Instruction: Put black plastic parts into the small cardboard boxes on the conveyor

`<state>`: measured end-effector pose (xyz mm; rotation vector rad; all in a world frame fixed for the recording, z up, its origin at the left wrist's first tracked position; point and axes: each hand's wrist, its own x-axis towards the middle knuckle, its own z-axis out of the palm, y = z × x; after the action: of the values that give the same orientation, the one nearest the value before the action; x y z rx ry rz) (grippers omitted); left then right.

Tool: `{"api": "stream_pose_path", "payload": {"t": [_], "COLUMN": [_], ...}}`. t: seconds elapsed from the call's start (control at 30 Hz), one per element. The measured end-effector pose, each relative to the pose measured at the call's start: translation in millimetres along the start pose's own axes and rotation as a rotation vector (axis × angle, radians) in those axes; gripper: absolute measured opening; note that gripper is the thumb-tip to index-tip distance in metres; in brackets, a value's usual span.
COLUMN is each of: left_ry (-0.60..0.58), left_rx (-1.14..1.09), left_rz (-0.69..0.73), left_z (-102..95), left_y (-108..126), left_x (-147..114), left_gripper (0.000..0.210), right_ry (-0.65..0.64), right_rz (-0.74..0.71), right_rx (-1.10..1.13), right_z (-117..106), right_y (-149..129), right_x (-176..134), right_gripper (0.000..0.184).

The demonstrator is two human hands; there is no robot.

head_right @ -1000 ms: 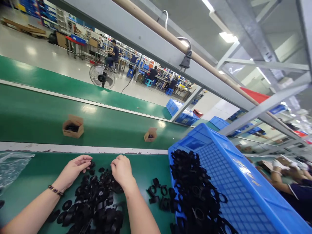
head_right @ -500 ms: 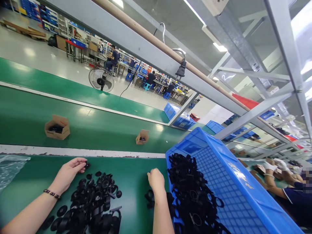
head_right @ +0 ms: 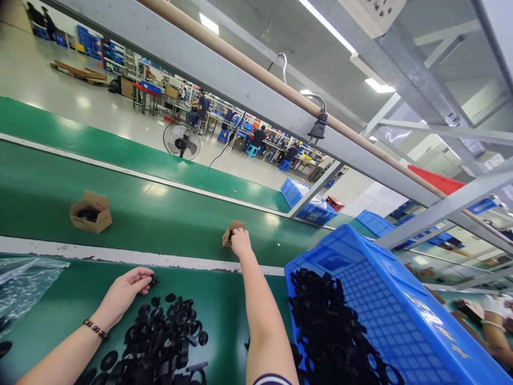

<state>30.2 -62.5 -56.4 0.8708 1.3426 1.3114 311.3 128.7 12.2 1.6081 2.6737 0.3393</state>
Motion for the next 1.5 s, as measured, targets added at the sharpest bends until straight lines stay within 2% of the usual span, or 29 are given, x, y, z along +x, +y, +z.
{"api": "stream_pose_path", "payload": {"t": [0.13, 0.3, 0.47, 0.6, 0.7, 0.77, 0.87, 0.9, 1.0, 1.1, 1.2, 1.3, 1.33, 1.4, 1.5], "left_ry": [-0.01, -0.02, -0.026, -0.014, 0.005, 0.014, 0.003, -0.006, -0.047, -0.096, -0.113, -0.068, -0.056, -0.052, -0.069], "left_rx": [0.002, 0.007, 0.018, 0.007, -0.03, -0.059, -0.09, -0.098, -0.126, -0.14, -0.12, -0.011, 0.05, 0.194, 0.415], "left_rz": [-0.009, -0.02, -0.021, -0.014, 0.001, 0.018, 0.049, 0.057, 0.082, 0.097, 0.09, 0.092, 0.099, 0.134, 0.201], "left_z": [0.9, 1.0, 2.5, 0.5, -1.1, -0.6, 2.6, 3.8, 6.8, 7.8, 6.5, 2.8, 1.2, -2.1, -5.7], "left_y": [0, -1, -2, 0, 4, 5, 4, 4, 2, 3, 6, 8, 8, 8, 7], "left_x": [-1, -2, 0, -2, -2, -2, -1, -1, -4, -6, -7, -5, -4, -3, -4], "left_gripper": [0.026, 0.024, 0.023, 0.023, 0.024, 0.023, 0.023, 0.022, 0.022, 0.022, 0.028, 0.03, 0.029, 0.025, 0.023], "right_ry": [-0.026, -0.002, -0.034, -0.052, -0.008, 0.077, 0.239, 0.216, -0.072, -0.218, -0.157, 0.074, 0.106, 0.075, 0.074], "right_rz": [-0.077, -0.087, -0.043, -0.022, -0.036, -0.011, 0.043, 0.011, -0.131, -0.14, -0.04, 0.141, 0.205, 0.351, 0.432], "right_rx": [0.038, 0.071, 0.118, 0.15, 0.158, 0.169, 0.375, 0.503, 0.841, 1.005, 1.029, 0.962, 0.966, 1.002, 1.018], "right_z": [10, 21, 31, 23, 8, -2, -10, -11, -7, -2, -4, -15, -19, -26, -29], "right_y": [-9, -28, -49, -59, -65, -76, -110, -125, -171, -196, -185, -151, -139, -117, -99], "right_x": [5, 2, 19, 32, 23, 7, -26, -37, -65, -75, -58, -18, -3, 21, 34], "right_gripper": [0.029, 0.044, 0.032, 0.027, 0.036, 0.044, 0.04, 0.035, 0.035, 0.027, 0.022, 0.022, 0.024, 0.03, 0.042]}}
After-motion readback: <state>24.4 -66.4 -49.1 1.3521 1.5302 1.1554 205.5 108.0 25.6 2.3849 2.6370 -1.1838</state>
